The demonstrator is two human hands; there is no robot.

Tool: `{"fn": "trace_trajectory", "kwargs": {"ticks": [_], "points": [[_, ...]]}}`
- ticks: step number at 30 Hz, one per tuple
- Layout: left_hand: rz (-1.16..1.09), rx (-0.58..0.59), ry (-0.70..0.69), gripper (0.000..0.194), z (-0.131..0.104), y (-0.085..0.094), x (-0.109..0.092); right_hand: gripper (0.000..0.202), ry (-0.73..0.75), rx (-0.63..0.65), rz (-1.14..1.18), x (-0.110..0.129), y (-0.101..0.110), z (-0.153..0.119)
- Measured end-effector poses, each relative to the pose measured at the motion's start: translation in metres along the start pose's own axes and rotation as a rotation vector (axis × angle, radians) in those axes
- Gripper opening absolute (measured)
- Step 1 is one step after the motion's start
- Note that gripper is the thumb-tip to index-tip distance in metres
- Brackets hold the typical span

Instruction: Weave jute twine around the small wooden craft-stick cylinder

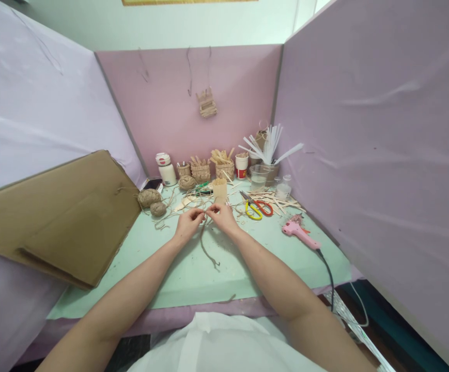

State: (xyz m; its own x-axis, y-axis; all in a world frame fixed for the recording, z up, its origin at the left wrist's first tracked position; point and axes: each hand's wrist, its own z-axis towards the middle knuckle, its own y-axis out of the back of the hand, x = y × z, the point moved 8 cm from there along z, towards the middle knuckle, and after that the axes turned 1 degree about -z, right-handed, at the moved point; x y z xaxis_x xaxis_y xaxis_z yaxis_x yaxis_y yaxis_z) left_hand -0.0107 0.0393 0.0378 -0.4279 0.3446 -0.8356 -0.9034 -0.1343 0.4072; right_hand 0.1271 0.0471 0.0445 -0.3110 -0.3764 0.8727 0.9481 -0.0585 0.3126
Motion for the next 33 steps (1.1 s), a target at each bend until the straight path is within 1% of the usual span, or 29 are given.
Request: {"fn": "trace_trajectory", "kwargs": {"ticks": [3, 9, 14, 17, 25, 29, 33], "points": [[-0.012, 0.035, 0.035, 0.017, 0.000, -0.004, 0.004, 0.013, 0.027, -0.024, -0.027, 0.002, 0.003, 0.001], [-0.060, 0.076, 0.076, 0.016, 0.001, -0.008, 0.007, 0.013, 0.044, 0.008, 0.060, 0.005, 0.000, -0.001], [-0.078, 0.123, 0.058, 0.018, -0.001, -0.012, 0.001, 0.013, -0.023, -0.009, 0.149, -0.005, -0.001, 0.001], [-0.086, 0.131, 0.053, 0.019, -0.002, -0.013, 0.000, 0.013, -0.055, -0.015, 0.178, -0.011, -0.002, 0.003], [-0.111, 0.169, 0.061, 0.018, -0.002, -0.017, 0.003, 0.012, -0.118, 0.053, 0.197, -0.015, -0.007, 0.002], [-0.134, 0.199, 0.080, 0.015, -0.003, -0.019, -0.001, 0.012, -0.150, 0.019, 0.253, -0.019, -0.006, 0.003], [-0.154, 0.177, 0.115, 0.019, -0.004, -0.017, 0.001, 0.012, -0.112, -0.021, 0.214, -0.015, -0.003, 0.003]]}}
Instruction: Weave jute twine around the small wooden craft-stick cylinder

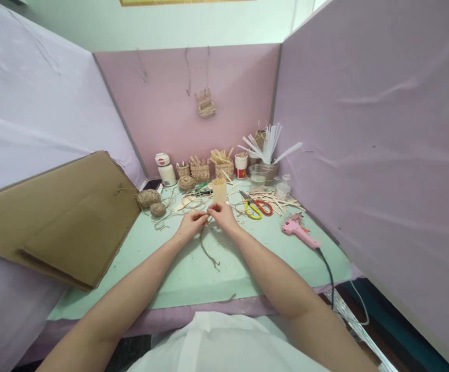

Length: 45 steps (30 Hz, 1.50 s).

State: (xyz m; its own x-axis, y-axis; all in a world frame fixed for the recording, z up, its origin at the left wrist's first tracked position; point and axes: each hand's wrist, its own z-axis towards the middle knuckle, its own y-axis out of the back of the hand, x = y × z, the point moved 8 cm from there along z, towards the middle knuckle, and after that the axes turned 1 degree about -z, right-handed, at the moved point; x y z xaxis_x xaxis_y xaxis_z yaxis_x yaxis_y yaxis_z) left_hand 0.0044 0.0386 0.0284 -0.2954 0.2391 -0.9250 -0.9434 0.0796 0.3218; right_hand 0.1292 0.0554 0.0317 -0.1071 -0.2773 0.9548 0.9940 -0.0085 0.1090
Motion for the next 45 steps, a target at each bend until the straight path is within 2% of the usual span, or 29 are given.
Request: {"fn": "trace_trajectory", "kwargs": {"ticks": [6, 14, 22, 25, 35, 45], "points": [[-0.007, -0.110, -0.001, 0.023, 0.004, 0.009, 0.010, 0.012, 0.066, -0.027, -0.099, 0.007, 0.000, -0.003], [0.031, -0.147, -0.005, 0.020, 0.006, 0.014, 0.013, 0.022, 0.072, -0.026, -0.098, 0.003, -0.001, -0.003], [0.032, -0.176, -0.006, 0.019, 0.005, 0.013, 0.012, 0.023, 0.118, -0.044, -0.143, 0.012, -0.001, -0.007], [0.077, -0.184, -0.015, 0.019, 0.003, 0.012, 0.010, 0.022, 0.127, -0.060, -0.185, 0.014, 0.001, -0.008], [0.324, -0.176, -0.175, 0.017, -0.006, 0.009, -0.013, 0.023, 0.136, -0.060, -0.255, 0.013, 0.000, -0.008], [0.224, -0.227, -0.093, 0.018, -0.003, 0.016, -0.007, 0.021, 0.182, -0.050, -0.264, 0.019, -0.002, -0.010]]}}
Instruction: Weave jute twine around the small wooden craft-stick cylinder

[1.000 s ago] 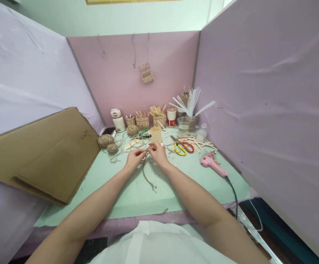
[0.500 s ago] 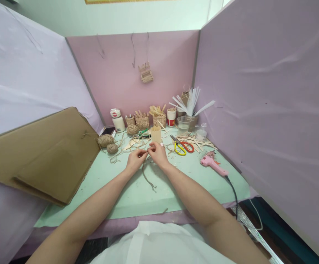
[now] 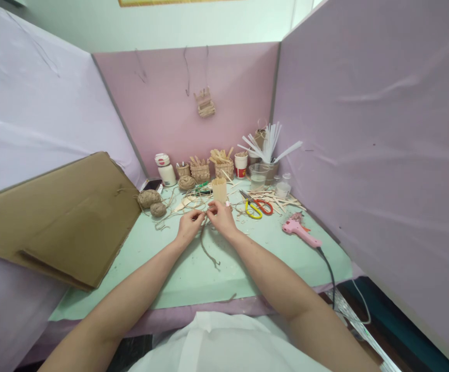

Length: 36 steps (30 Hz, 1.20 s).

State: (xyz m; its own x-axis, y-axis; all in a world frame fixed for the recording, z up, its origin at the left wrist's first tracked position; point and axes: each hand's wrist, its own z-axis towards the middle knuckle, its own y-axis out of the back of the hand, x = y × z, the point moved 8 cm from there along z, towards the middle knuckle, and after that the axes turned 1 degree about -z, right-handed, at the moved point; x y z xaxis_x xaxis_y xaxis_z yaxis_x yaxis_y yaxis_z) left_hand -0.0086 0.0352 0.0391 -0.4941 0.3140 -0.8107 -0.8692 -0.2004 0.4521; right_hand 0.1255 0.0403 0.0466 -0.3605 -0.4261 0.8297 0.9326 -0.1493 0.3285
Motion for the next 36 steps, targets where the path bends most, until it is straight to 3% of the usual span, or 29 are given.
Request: {"fn": "trace_trajectory", "kwargs": {"ticks": [6, 14, 29, 36], "points": [[-0.149, -0.015, 0.080, 0.017, 0.001, -0.001, 0.009, 0.022, -0.048, -0.026, 0.048, -0.006, -0.001, 0.001], [-0.275, 0.073, 0.025, 0.021, 0.003, -0.009, 0.005, 0.024, -0.176, -0.042, 0.183, -0.024, -0.002, 0.006], [-0.233, -0.015, 0.080, 0.018, 0.002, -0.001, 0.012, 0.022, -0.126, -0.023, 0.160, -0.017, -0.002, 0.003], [-0.365, 0.004, 0.145, 0.017, 0.004, -0.006, 0.018, 0.021, -0.112, -0.026, 0.147, -0.014, -0.002, 0.003]]}}
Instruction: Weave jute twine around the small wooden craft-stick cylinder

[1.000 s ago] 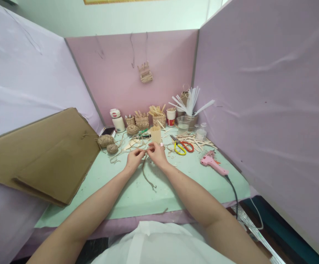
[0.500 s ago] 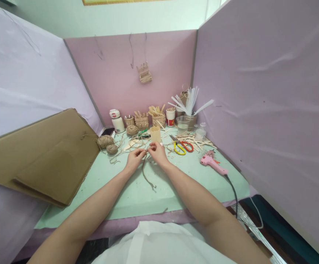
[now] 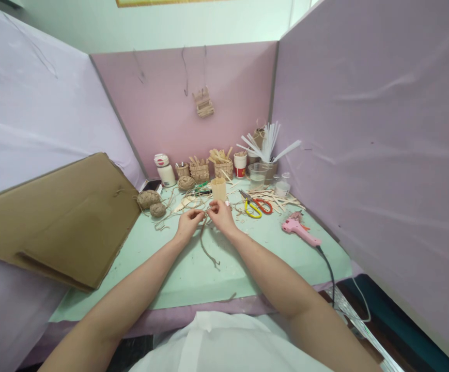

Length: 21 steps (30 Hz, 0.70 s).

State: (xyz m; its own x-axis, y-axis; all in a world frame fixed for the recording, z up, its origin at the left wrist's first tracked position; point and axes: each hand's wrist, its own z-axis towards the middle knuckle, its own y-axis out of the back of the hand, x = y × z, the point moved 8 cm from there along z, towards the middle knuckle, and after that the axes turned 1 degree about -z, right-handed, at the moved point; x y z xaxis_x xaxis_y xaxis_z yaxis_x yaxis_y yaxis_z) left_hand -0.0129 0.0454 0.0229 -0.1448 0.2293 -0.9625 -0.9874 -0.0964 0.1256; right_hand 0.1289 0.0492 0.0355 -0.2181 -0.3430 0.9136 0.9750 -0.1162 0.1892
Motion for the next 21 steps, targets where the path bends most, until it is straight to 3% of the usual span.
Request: {"fn": "trace_trajectory", "kwargs": {"ticks": [6, 10, 15, 21], "points": [[-0.275, 0.142, 0.188, 0.024, -0.003, -0.013, 0.010, 0.020, 0.016, 0.004, 0.031, 0.002, 0.000, 0.000], [-0.406, 0.129, 0.252, 0.028, -0.002, -0.012, 0.014, 0.012, 0.059, -0.015, -0.035, 0.004, 0.003, 0.001], [-0.372, 0.068, 0.251, 0.031, 0.000, -0.006, 0.017, 0.007, 0.129, 0.044, -0.152, 0.007, -0.003, -0.001], [-0.243, 0.028, 0.167, 0.030, 0.004, 0.001, 0.016, 0.014, 0.114, 0.033, -0.160, 0.009, -0.003, -0.002]]}}
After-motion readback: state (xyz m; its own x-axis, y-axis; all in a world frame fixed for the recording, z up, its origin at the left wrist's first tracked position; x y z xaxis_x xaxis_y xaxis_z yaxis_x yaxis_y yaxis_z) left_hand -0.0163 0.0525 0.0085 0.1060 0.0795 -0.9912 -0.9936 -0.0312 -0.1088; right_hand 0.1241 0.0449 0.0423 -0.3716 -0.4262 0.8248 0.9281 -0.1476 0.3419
